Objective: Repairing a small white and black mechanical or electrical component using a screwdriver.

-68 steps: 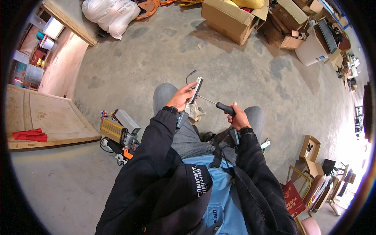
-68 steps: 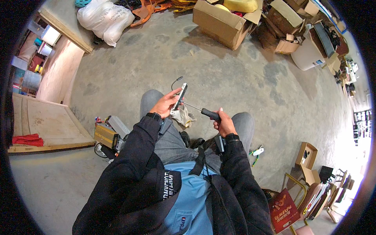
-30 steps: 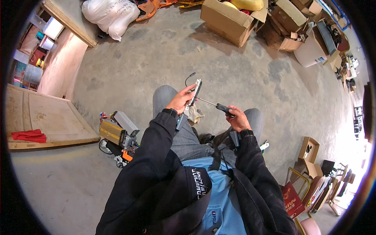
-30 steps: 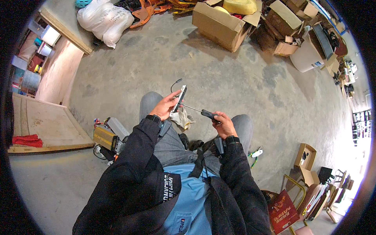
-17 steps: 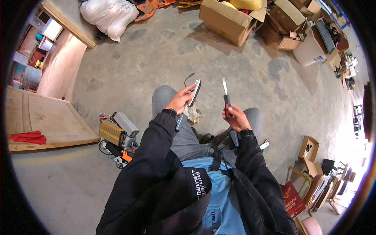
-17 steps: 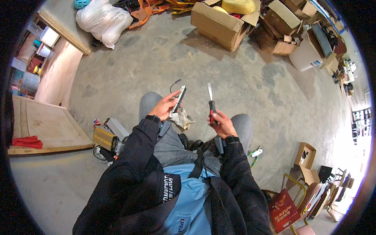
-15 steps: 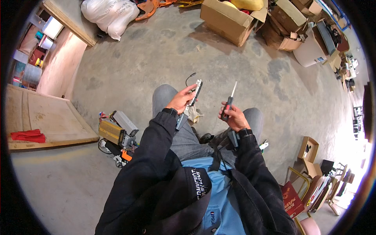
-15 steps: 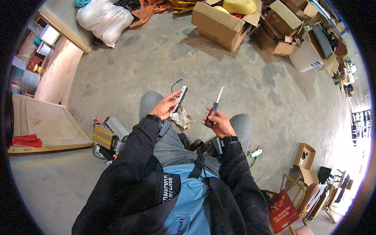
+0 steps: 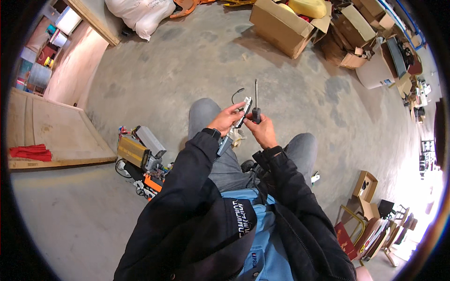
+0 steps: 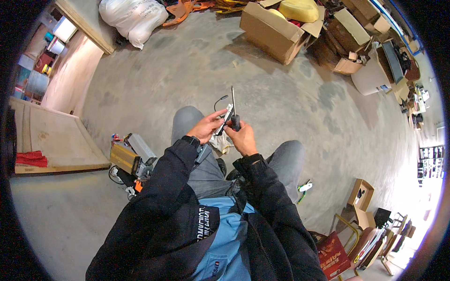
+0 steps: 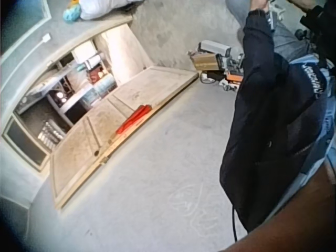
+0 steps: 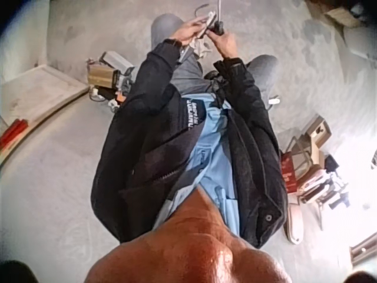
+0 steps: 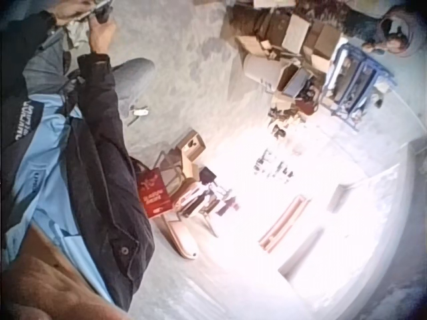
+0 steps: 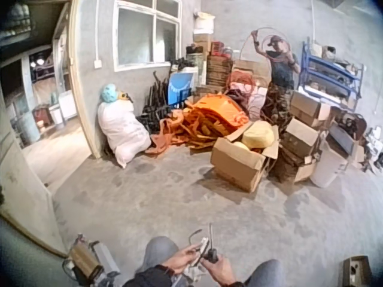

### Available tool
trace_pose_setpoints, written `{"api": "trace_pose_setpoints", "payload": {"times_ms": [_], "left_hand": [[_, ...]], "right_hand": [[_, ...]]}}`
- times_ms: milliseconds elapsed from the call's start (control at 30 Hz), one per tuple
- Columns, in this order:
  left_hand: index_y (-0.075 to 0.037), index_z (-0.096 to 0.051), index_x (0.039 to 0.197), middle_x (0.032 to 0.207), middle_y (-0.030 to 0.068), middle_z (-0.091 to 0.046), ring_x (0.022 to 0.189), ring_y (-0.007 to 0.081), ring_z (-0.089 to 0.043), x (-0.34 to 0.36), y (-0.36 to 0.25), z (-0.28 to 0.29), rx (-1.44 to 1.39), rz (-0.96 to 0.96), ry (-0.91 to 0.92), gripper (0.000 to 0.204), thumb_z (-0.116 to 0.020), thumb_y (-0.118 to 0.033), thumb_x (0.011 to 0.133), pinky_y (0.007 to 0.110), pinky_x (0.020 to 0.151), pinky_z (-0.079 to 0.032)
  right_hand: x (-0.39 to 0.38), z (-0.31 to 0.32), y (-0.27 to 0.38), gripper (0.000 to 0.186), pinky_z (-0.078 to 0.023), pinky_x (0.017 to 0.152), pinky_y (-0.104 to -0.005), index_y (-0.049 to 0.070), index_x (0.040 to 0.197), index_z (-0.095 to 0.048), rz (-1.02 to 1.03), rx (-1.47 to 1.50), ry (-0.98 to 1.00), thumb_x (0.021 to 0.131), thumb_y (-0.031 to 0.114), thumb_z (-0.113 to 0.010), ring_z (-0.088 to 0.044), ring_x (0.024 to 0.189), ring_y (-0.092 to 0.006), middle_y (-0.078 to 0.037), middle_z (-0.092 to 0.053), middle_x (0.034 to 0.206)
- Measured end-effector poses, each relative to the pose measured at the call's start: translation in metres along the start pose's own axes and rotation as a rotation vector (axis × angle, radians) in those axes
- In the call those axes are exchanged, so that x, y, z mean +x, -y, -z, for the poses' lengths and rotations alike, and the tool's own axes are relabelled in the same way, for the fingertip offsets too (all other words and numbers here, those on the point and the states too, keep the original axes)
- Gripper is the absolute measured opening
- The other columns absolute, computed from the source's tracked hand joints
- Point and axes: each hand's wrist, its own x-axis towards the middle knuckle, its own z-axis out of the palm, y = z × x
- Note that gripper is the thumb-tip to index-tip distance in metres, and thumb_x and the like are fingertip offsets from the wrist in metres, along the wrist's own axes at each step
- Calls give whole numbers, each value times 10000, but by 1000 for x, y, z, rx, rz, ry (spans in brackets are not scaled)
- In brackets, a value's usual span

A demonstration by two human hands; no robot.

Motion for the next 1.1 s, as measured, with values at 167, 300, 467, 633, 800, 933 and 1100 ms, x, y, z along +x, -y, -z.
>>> {"api": "trace_pose_setpoints", "payload": {"times_ms": [167, 300, 467, 633, 800, 933, 1100], "left_hand": [[-34, -411, 1354, 1043, 44, -585, 895, 98, -549, 1, 1, -1, -58, 7, -16, 481, -571, -73, 902, 234, 779, -438], [-51, -381, 1375, 1080, 47, -601, 905, 90, -570, -2, -5, -9, -48, 18, 8, 467, -518, -64, 928, 224, 788, -464], [-56, -384, 1374, 1080, 50, -601, 952, 94, -576, 3, 3, 7, 18, 18, 14, 462, -516, -66, 931, 226, 808, -471], [-53, -380, 1374, 1107, 64, -590, 959, 104, -576, 3, 2, -2, 3, 29, 29, 468, -518, -59, 927, 243, 827, -479], [-34, -373, 1372, 1120, 72, -582, 979, 116, -570, 3, 5, 0, 19, 24, 15, 477, -522, -44, 919, 250, 848, -472], [-29, -373, 1374, 1106, 62, -579, 995, 113, -553, 4, 6, 2, 63, 14, 3, 481, -518, -39, 916, 250, 879, -444], [-31, -380, 1373, 1085, 48, -574, 965, 101, -544, 4, 6, 4, 55, 9, 22, 478, -514, -36, 915, 234, 855, -435]], "right_hand": [[8, -4, -9, 169, -423, 600, -244, -8, 844, -637, 131, -82, -55, 780, 141, -684, -509, 649, -74, 20, -581, 706], [3, -2, 0, 166, -424, 600, -246, -10, 835, -638, 106, -116, -64, 777, 141, -673, -510, 649, -78, 10, -581, 695], [-1, -6, 10, 192, -401, 549, -258, -15, 829, -627, 67, -176, -70, 772, 164, -667, -491, 609, -83, 1, -543, 648], [1, 0, 2, 187, -394, 534, -263, -14, 826, -624, 67, -138, -65, 770, 159, -668, -482, 594, -86, 3, -536, 644], [-1, -2, 0, 195, -403, 543, -276, -20, 820, -625, 132, -170, -81, 770, 163, -671, -487, 596, -97, -5, -548, 650], [-2, -3, 0, 244, -462, 605, -344, -3, 827, -629, 129, -251, -135, 748, 225, -665, -591, 610, -239, -138, -602, 666], [-1, -4, -6, 262, -467, 612, -357, 1, 839, -633, 142, -311, -147, 743, 242, -668, -598, 621, -296, -171, -603, 675]]}}
